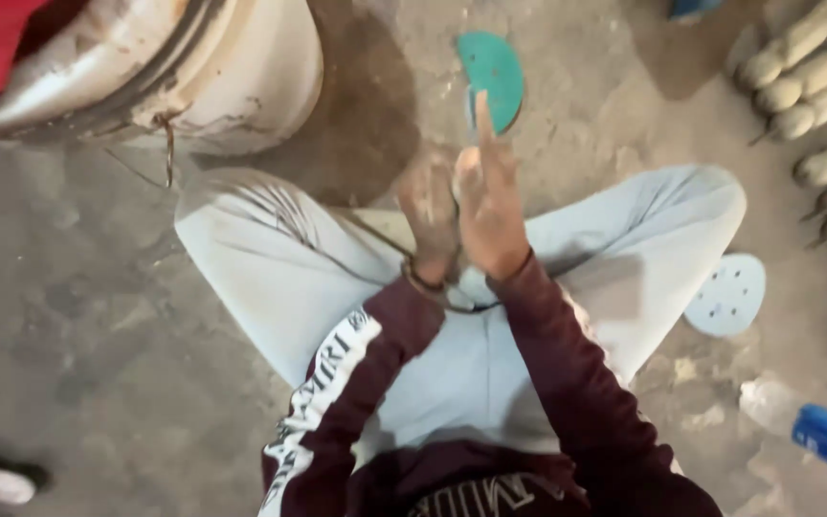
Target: The person sits on the floor and sands a small round wooden knob by hand, rubbing it with pieces of abrasive paper, turning the knob to work different surfaces, and occasionally switching to another abrasive piece. Finished knobs and other turned wooden parts lie on the floor around them.
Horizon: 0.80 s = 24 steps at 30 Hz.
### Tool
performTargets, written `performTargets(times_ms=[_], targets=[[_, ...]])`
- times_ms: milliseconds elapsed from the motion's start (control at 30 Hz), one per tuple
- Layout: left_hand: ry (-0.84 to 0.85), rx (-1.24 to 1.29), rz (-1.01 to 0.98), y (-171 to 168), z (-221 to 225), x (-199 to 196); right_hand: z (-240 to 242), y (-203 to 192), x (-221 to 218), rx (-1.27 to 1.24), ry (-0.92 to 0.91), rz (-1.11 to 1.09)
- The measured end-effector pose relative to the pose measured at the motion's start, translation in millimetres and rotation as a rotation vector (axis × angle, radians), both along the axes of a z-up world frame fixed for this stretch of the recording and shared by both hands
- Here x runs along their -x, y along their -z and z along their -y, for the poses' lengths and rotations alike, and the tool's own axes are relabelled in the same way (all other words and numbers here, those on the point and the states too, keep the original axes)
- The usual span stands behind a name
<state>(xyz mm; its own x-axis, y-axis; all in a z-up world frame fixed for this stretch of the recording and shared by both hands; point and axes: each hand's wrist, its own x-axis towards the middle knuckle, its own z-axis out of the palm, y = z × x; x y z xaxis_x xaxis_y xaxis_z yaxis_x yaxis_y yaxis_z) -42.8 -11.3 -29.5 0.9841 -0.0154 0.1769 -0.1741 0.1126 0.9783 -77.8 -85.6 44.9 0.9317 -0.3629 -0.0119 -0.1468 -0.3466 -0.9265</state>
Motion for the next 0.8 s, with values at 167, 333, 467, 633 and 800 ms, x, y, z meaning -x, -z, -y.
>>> performTargets(times_ms=[167, 333, 467, 633, 800], targets=[[-0.022, 0.069, 0.095, 9, 20, -31, 2, -10, -14, 0.401, -0.057, 0.295], [-0.087, -0.13, -0.026, -19, 13, -28, -4, 5, 7, 0.526, 0.014, 0.078], [-0.003, 0.071, -0.114, -5, 16, -10, 4, 8, -2, 0.132, 0.071, -0.185], [-0.024, -0.219, 0.026, -5, 24, -18, 6, 1, -5, 0.412, 0.021, 0.181], [0.036, 0.2, -0.043, 17, 16, -38, 12, -20, 12, 0.213, 0.004, -0.047]])
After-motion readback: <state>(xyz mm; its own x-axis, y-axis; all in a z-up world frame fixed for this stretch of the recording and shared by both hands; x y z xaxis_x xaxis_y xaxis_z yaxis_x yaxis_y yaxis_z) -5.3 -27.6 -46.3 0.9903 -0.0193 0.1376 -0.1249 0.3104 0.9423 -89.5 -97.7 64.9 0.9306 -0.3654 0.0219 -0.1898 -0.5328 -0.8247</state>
